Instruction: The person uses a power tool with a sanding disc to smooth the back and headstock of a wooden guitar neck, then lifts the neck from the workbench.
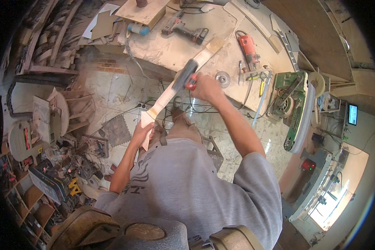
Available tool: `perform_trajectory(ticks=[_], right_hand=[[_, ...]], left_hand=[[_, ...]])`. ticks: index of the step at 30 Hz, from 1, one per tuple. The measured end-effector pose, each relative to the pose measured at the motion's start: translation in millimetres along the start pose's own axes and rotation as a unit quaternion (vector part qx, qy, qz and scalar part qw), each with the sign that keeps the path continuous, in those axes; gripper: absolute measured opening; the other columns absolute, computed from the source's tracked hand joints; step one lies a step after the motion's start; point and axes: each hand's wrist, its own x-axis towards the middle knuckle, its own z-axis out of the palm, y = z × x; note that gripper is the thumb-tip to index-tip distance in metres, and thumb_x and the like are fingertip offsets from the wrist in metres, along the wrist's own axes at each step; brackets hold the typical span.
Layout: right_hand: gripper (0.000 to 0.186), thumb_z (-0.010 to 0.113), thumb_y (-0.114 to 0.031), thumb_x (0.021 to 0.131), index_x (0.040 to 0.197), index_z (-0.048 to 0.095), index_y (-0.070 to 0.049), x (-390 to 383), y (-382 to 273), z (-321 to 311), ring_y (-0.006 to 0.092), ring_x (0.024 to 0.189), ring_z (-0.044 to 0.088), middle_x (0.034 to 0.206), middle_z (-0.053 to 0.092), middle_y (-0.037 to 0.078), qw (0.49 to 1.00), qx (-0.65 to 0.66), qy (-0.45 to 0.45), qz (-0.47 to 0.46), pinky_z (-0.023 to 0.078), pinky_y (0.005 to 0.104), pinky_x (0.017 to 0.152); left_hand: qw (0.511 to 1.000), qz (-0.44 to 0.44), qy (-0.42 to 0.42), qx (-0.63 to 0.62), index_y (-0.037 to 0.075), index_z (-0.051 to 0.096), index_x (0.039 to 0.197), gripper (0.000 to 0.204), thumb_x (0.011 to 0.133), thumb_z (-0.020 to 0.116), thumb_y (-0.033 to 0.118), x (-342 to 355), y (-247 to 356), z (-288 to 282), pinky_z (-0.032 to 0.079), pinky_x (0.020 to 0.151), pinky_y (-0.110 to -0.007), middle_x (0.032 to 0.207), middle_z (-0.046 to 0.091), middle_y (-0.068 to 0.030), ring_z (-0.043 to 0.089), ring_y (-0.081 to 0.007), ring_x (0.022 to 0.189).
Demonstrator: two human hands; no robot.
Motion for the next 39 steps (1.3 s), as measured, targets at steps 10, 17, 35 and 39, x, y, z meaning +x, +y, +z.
perform_trajectory(ticks=[10, 17, 35, 39], right_hand=[[0.062, 0.077, -0.049, 0.083, 0.115, 0.068, 0.004, 56, 73, -41, 0.0468, 0.101, 0.074, 0.100, 0.075, 0.031, 0.994, -0.029, 0.080, 0.062, 0.058, 0.0517, 0.088], [0.062, 0.086, -0.039, 0.073, 0.113, 0.064, 0.003, 9, 6, 1, 0.0475, 0.098, 0.073, 0.104, 0.074, 0.028, 1.000, 0.007, 0.001, -0.023, 0.059, 0.0535, 0.087], [0.063, 0.087, -0.040, 0.071, 0.112, 0.069, 0.004, 31, 38, -17, 0.0446, 0.098, 0.075, 0.101, 0.075, 0.031, 0.995, -0.012, 0.075, 0.064, 0.059, 0.0503, 0.088], [0.062, 0.087, -0.041, 0.071, 0.111, 0.070, 0.002, 23, 25, -7, 0.0430, 0.098, 0.075, 0.099, 0.076, 0.028, 0.997, -0.026, 0.063, 0.040, 0.059, 0.0507, 0.088]], left_hand=[[1.000, -0.020, -0.015, 0.005, 0.008, 0.056, 0.119, 0.030, 0.100, 0.073, 0.022, 2, 6, -2, 0.044, 0.047, -0.031, 0.075, 0.061, -0.0050, 0.056, -0.0136, 0.054], [0.998, -0.048, -0.022, -0.023, 0.007, 0.057, 0.117, 0.028, 0.101, 0.073, 0.023, 0, 6, 1, 0.045, 0.048, -0.030, 0.074, 0.061, -0.0047, 0.057, -0.0139, 0.054], [0.989, -0.103, -0.084, -0.071, 0.010, 0.056, 0.117, 0.028, 0.103, 0.071, 0.029, 11, -4, -11, 0.045, 0.049, -0.029, 0.079, 0.060, -0.0027, 0.056, -0.0124, 0.061], [0.989, -0.102, -0.073, -0.076, 0.009, 0.056, 0.112, 0.026, 0.102, 0.072, 0.027, 9, -5, -7, 0.045, 0.048, -0.030, 0.077, 0.059, -0.0031, 0.056, -0.0129, 0.059]])
